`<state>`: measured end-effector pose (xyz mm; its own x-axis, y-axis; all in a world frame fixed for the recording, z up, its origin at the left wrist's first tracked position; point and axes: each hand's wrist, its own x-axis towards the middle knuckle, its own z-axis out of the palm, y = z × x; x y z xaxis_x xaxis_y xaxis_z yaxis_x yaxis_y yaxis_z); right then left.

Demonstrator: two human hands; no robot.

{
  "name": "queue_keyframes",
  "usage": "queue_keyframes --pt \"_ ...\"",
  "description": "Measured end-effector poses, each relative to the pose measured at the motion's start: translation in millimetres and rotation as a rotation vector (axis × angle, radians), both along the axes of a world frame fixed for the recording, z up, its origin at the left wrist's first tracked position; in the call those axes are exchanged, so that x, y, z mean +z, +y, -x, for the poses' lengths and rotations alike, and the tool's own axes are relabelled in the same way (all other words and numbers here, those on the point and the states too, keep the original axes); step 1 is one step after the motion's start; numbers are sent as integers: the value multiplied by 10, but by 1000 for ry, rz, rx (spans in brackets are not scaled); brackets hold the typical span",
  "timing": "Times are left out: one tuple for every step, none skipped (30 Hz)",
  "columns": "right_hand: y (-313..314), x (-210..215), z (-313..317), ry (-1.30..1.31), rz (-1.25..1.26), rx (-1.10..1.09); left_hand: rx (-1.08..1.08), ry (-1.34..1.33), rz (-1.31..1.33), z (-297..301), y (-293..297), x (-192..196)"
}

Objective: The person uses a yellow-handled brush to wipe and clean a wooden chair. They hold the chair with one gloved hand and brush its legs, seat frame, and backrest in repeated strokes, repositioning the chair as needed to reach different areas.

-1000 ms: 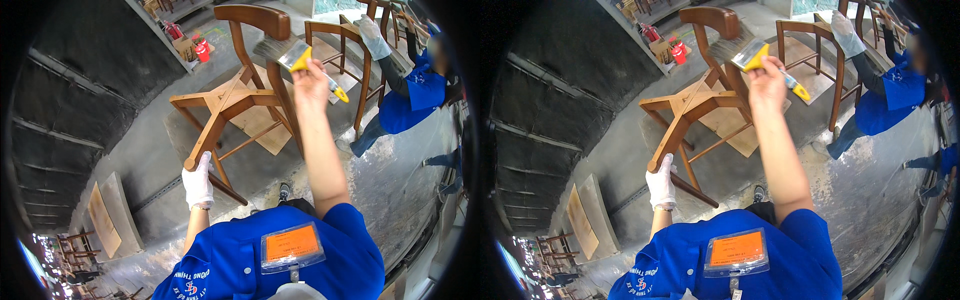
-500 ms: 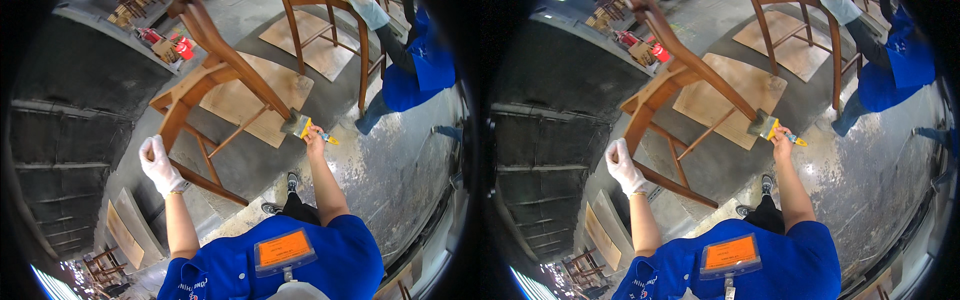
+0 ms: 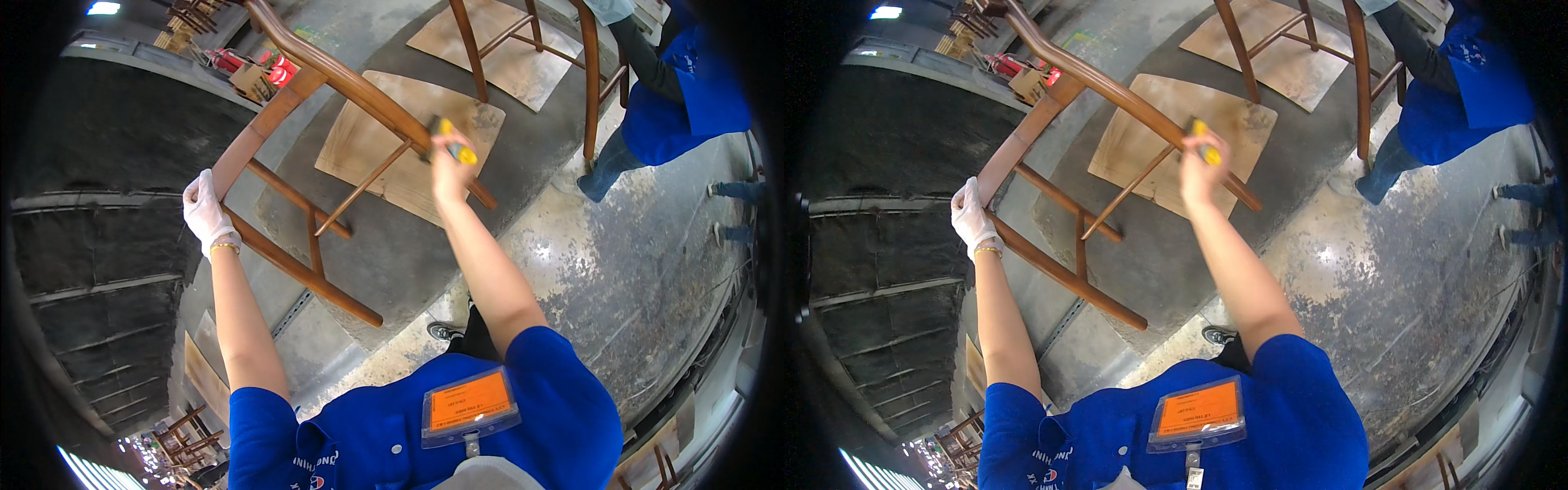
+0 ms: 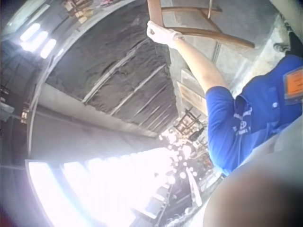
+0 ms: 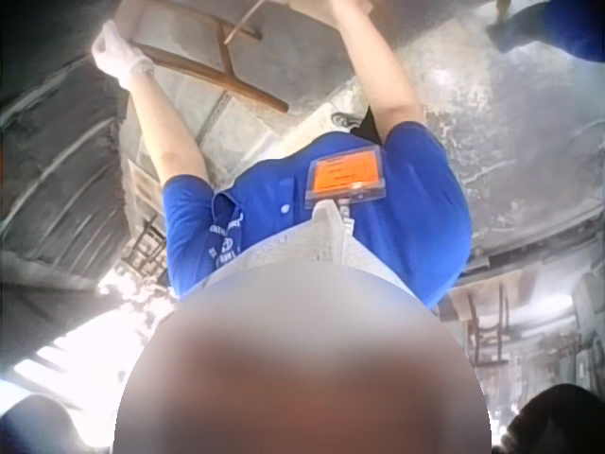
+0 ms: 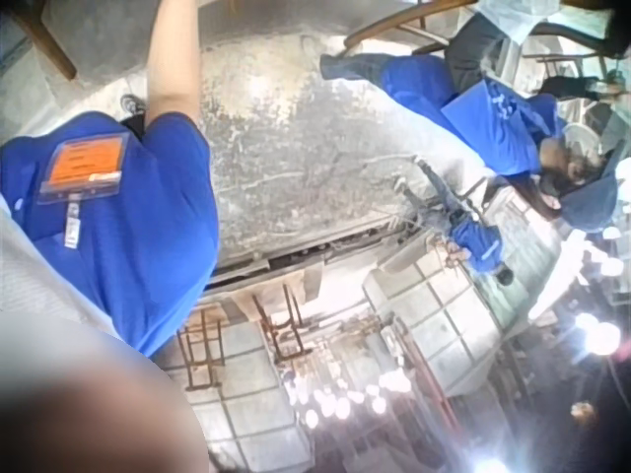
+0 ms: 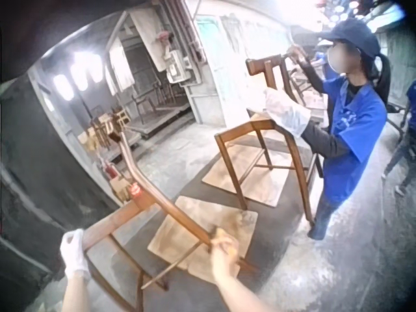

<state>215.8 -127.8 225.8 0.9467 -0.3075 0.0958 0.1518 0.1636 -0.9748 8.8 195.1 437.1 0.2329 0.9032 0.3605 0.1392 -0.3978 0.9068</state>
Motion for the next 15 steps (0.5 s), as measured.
queue_keyframes --pt "292 330 -102 -16 -236 39 2 -8 17 -9 -22 -4" --pt "491 604 -226 0 -431 223 6 -18 33 -1 -68 -3" --pt "690 813 -376 35 -514 321 -3 -44 40 19 -130 13" --pt "789 916 -488 53 -669 432 -1 -77 80 34 -206 25" --pt "852 956 -581 8 -857 573 -18 -59 -14 73 -308 30" --pt "801 898 -609 63 -866 579 3 -40 -39 107 -408 31" --pt "647 771 -621 -5 -915 621 9 -45 -56 140 -506 31" --pt "424 576 -565 38 -901 577 -3 -85 -28 178 -596 26" --pt "82 325 -467 110 -869 564 7 -66 -42 218 -675 10" --pt "-318 57 -323 187 -832 531 13 -65 -22 254 -741 -11" --pt "-726 -213 -161 314 -759 414 -7 -102 -24 291 -797 -37" --pt "-1138 -451 9 384 -664 376 16 -130 -14 304 -837 -72" --pt "-1448 -631 131 490 -652 247 22 -170 -21 319 -892 -116" --pt "-1571 -748 185 545 -531 83 6 -225 -5 364 -948 -153" --pt "-1619 -791 226 684 -374 -168 22 -217 -14 401 -1014 -192"
